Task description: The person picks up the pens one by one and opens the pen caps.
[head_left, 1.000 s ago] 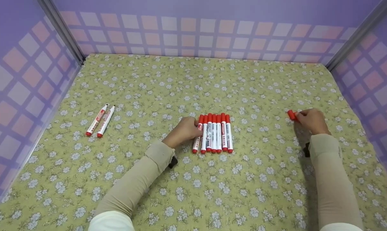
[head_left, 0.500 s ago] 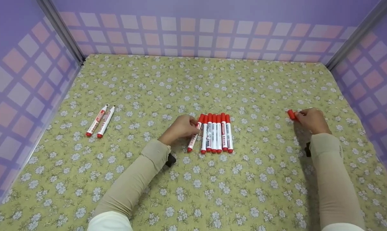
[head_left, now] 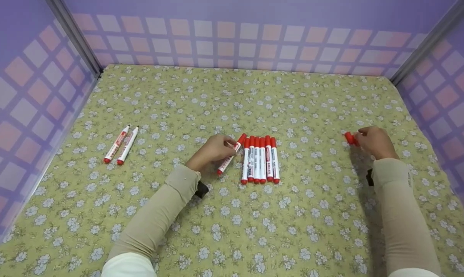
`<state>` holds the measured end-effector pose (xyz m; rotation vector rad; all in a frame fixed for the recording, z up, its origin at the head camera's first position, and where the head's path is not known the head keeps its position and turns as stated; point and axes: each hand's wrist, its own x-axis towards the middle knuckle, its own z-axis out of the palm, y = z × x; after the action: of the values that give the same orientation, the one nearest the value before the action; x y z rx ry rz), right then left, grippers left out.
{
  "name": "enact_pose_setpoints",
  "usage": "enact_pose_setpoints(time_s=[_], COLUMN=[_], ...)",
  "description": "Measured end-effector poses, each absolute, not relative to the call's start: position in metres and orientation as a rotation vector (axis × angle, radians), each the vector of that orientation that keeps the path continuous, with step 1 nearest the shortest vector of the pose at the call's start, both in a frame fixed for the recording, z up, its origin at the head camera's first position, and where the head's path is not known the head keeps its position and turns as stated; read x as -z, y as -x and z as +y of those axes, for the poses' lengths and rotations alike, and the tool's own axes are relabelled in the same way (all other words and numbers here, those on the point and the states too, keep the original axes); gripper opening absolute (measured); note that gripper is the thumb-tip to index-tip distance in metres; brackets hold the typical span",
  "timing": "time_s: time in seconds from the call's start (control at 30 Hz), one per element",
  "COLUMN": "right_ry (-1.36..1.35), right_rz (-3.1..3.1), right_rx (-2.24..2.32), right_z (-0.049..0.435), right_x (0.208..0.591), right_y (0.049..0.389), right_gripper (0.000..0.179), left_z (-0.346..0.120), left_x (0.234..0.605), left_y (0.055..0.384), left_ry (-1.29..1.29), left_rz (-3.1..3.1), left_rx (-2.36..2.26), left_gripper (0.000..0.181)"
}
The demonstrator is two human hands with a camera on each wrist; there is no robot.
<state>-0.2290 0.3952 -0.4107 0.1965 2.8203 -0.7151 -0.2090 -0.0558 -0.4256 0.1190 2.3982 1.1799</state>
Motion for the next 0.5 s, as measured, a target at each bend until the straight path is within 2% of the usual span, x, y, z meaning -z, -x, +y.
enact_pose_setpoints(time_s=[0.27, 0.5], right_ry=[-0.11, 0.005], right_rz=[2.854, 2.916], right_rx=[0.654, 0.618], right_z=[0.383, 0.367], right_x=[0.402, 0.393], right_y=[0.234, 0.232], right_gripper=[0.056, 0.057], left_z=[-0.059, -0.059], left_x=[0.421, 0.416], left_y=[0.208, 0.213], left_ry=[-0.098, -0.199], left_rz=[2.37, 2.412], left_rx=[-1.235, -1.208], left_gripper=[0.033, 0.035])
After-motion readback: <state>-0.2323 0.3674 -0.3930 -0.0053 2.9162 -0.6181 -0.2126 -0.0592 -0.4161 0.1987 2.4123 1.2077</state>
